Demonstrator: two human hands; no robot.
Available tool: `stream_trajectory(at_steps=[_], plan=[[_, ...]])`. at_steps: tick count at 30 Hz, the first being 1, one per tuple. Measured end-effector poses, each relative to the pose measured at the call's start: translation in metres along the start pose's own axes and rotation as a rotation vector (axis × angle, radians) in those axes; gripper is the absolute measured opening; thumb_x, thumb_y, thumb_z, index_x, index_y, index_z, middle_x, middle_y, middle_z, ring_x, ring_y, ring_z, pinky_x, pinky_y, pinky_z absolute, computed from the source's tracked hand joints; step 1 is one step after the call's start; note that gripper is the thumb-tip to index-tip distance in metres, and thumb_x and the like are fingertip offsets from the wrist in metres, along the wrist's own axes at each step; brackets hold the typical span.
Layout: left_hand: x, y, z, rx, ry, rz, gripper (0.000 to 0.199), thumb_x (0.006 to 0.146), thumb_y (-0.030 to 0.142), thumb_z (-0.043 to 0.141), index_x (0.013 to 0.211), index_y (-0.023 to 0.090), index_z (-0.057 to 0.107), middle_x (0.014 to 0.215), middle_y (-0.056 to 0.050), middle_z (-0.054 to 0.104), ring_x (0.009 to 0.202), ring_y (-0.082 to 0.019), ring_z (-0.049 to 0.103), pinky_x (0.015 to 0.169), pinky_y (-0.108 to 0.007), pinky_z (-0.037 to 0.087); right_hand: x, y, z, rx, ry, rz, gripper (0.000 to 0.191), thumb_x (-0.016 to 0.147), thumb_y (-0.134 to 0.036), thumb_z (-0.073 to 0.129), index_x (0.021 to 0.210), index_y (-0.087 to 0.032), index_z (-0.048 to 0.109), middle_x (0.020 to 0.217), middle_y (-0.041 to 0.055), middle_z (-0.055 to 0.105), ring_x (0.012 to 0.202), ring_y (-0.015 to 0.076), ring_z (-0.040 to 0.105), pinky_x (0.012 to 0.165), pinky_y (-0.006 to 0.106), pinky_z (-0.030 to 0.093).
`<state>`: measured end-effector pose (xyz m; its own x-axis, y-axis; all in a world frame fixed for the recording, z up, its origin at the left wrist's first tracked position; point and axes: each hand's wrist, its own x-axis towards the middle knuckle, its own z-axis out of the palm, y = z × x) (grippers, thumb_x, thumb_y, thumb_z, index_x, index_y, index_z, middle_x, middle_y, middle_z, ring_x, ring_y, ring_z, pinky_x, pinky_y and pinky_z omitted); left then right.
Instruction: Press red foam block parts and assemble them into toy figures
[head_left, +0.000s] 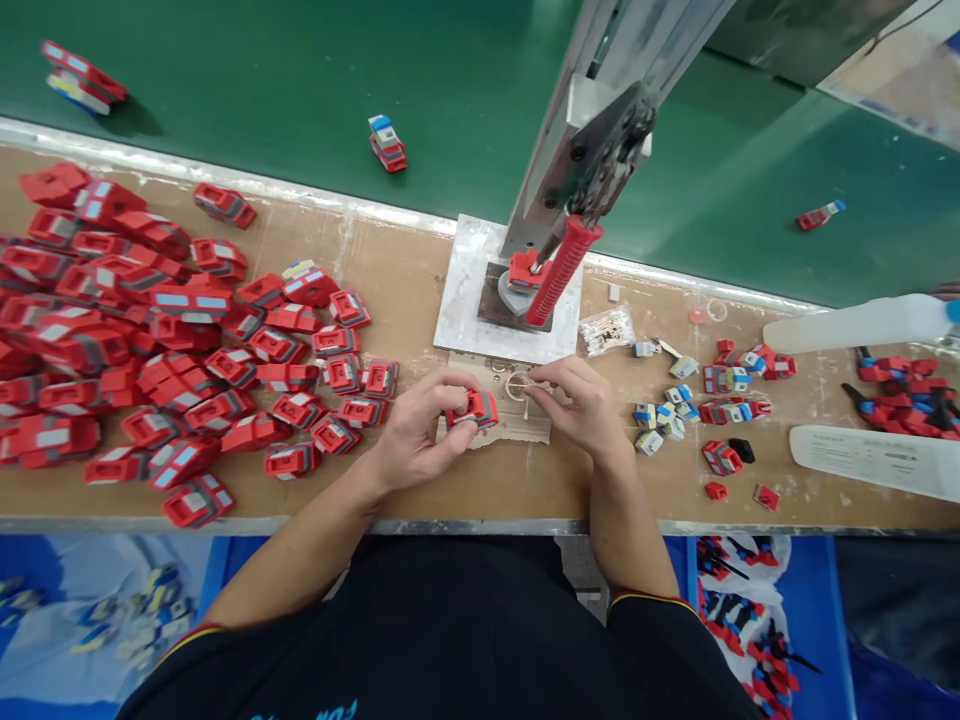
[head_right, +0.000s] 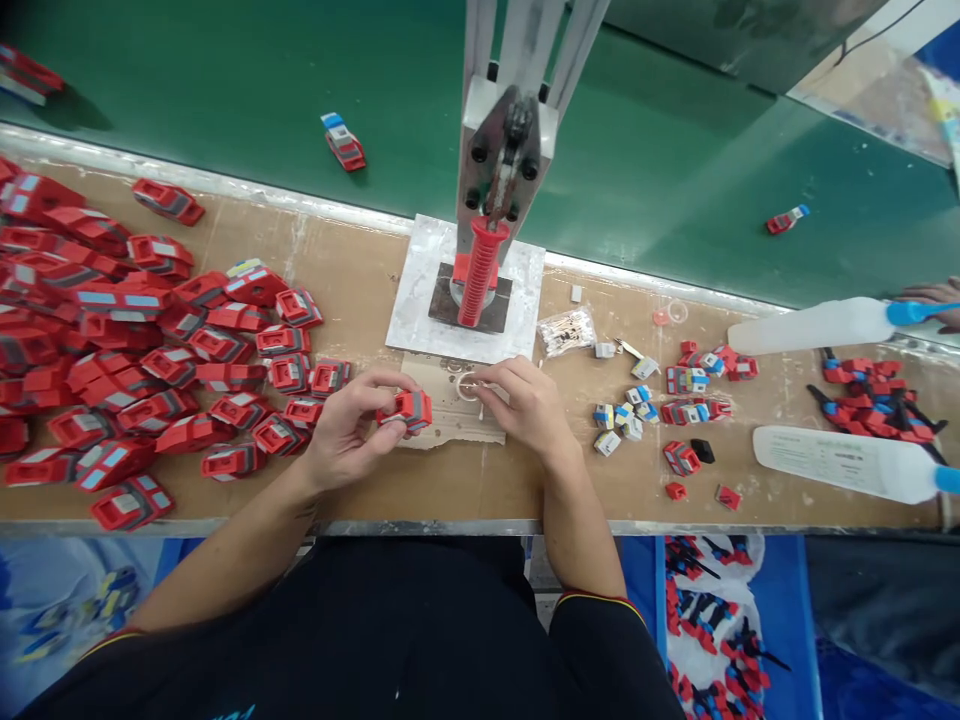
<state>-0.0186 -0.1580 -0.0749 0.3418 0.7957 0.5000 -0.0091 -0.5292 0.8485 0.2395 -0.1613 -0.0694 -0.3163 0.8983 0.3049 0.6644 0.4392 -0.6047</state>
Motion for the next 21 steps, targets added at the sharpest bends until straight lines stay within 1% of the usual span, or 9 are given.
stream_trajectory(at_steps=[3, 5, 8, 10, 13, 17, 19, 21], plan=[[-0.0031, -0.0014, -0.0017, -0.004, -0.006, -0.028, 0.011, 0.100, 0.025, 0.063, 0.089, 0.024, 0.060, 0.088, -0.006, 0.073, 0.093, -0.024, 0.074, 0.075, -0.037, 0.064, -0.0005, 0.0013, -0.0026, -0.003, 0.021, -0.001, 0.012, 0.104, -0.032, 0.067, 0.101, -0.025, 0.076, 0.091, 0.0067, 0.080, 0.085, 0.0212, 0.074, 0.078, 0.035, 0.061], [-0.0037, -0.0024, -0.0025, 0.007, -0.005, -0.036, 0.013, 0.098, 0.025, 0.064, 0.086, 0.024, 0.060, 0.085, -0.005, 0.071, 0.093, -0.024, 0.074, 0.071, -0.035, 0.063, -0.0008, 0.0018, -0.0036, 0.000, 0.010, 0.005, 0.014, 0.104, -0.033, 0.066, 0.101, -0.024, 0.076, 0.092, 0.0069, 0.079, 0.087, 0.0212, 0.074, 0.079, 0.035, 0.062], [-0.0021, -0.0028, -0.0024, 0.036, -0.019, -0.042, 0.011, 0.096, 0.025, 0.066, 0.086, 0.024, 0.062, 0.090, -0.007, 0.073, 0.090, -0.023, 0.073, 0.070, -0.035, 0.063, -0.0020, 0.0022, -0.0045, 0.002, -0.019, 0.044, 0.016, 0.105, -0.034, 0.064, 0.103, -0.025, 0.077, 0.094, 0.0071, 0.079, 0.089, 0.0217, 0.074, 0.082, 0.036, 0.062], [-0.0004, -0.0026, -0.0019, 0.044, -0.028, -0.026, 0.009, 0.095, 0.026, 0.067, 0.088, 0.024, 0.063, 0.090, -0.007, 0.075, 0.089, -0.023, 0.074, 0.071, -0.035, 0.064, -0.0030, 0.0027, -0.0050, 0.004, -0.020, 0.060, 0.017, 0.105, -0.033, 0.063, 0.103, -0.025, 0.078, 0.094, 0.0073, 0.078, 0.089, 0.0218, 0.073, 0.082, 0.037, 0.062], [0.0010, -0.0026, -0.0017, 0.069, -0.033, -0.002, 0.008, 0.095, 0.025, 0.067, 0.087, 0.025, 0.065, 0.089, -0.007, 0.075, 0.087, -0.023, 0.074, 0.071, -0.035, 0.064, -0.0044, 0.0042, -0.0054, 0.007, -0.026, 0.062, 0.017, 0.105, -0.034, 0.064, 0.103, -0.025, 0.077, 0.094, 0.0072, 0.078, 0.089, 0.0215, 0.073, 0.083, 0.036, 0.062], [-0.0005, -0.0035, -0.0017, 0.106, -0.025, -0.024, 0.010, 0.096, 0.025, 0.064, 0.086, 0.024, 0.064, 0.091, -0.007, 0.073, 0.085, -0.022, 0.073, 0.071, -0.035, 0.062, -0.0061, 0.0069, -0.0057, 0.004, -0.058, 0.047, 0.018, 0.103, -0.041, 0.067, 0.106, -0.025, 0.076, 0.100, 0.0081, 0.079, 0.094, 0.0223, 0.075, 0.084, 0.036, 0.062], [-0.0021, -0.0039, 0.0005, 0.085, -0.015, -0.034, 0.010, 0.096, 0.025, 0.064, 0.086, 0.023, 0.062, 0.090, -0.007, 0.073, 0.088, -0.022, 0.073, 0.072, -0.035, 0.062, -0.0063, 0.0074, -0.0058, 0.014, -0.058, 0.030, 0.016, 0.102, -0.039, 0.069, 0.106, -0.025, 0.076, 0.101, 0.0082, 0.080, 0.094, 0.0225, 0.075, 0.084, 0.036, 0.062], [-0.0038, -0.0043, 0.0048, 0.027, 0.020, -0.047, 0.009, 0.096, 0.023, 0.068, 0.092, 0.023, 0.060, 0.095, -0.006, 0.073, 0.090, -0.021, 0.074, 0.074, -0.033, 0.062, -0.0053, 0.0066, -0.0053, 0.030, -0.057, 0.015, 0.011, 0.102, -0.033, 0.069, 0.104, -0.025, 0.076, 0.098, 0.0072, 0.080, 0.092, 0.0221, 0.075, 0.082, 0.036, 0.062]])
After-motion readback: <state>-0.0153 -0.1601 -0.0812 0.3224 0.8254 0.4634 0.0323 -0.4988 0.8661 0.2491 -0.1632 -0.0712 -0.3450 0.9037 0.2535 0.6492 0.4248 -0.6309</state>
